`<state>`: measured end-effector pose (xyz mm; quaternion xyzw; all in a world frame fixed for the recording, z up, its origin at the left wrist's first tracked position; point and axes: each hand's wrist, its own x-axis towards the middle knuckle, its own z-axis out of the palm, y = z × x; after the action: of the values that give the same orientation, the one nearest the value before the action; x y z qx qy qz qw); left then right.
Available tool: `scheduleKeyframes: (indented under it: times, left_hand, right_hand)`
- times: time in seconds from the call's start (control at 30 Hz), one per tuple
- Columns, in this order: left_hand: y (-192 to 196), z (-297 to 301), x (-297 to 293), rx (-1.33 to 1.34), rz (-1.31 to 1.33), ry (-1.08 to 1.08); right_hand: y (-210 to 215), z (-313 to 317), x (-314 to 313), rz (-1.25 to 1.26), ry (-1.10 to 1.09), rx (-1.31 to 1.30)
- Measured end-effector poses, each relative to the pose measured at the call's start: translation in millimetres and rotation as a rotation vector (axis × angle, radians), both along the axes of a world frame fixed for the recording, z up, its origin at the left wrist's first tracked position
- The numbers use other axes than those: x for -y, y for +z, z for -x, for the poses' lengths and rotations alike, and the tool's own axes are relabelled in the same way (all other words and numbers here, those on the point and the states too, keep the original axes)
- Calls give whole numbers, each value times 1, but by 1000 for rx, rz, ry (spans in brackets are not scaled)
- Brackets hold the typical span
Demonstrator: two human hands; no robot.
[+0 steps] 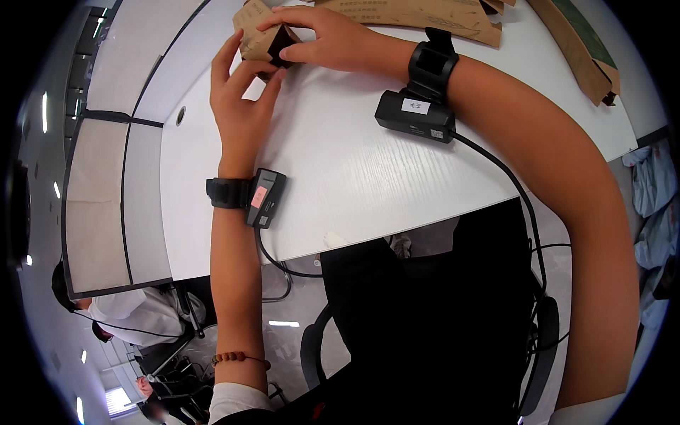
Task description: Fold and assemble cardboard boxes at a workstation.
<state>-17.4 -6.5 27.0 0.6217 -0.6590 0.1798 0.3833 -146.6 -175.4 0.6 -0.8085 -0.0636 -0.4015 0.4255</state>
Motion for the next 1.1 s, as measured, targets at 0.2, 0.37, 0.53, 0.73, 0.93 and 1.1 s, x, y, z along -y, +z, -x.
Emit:
scheduleKeyframes:
  times: [0.2,0.37,0.53,0.73,0.93,1.1]
  left_hand:
    - [3,6,2,-94,162,54]
    - [3,3,1,-130,51,1]
    - [-1,-10,1,61,23,-32]
    - [-1,-1,0,-24,-72,-58]
    - [0,-6,-1,195,4,-57]
    - [3,4,-2,-145,-82,-6]
  right_hand:
    - [13,10,-8,-75,120,-24]
    - [2,1,3,154,20,77]
    - [13,8,-7,-570,442,-182]
    - [4,1,-1,-162,185,-31]
    - [0,-7,0,-120,188,-3]
    - [11,7,-7,-373,283,-235]
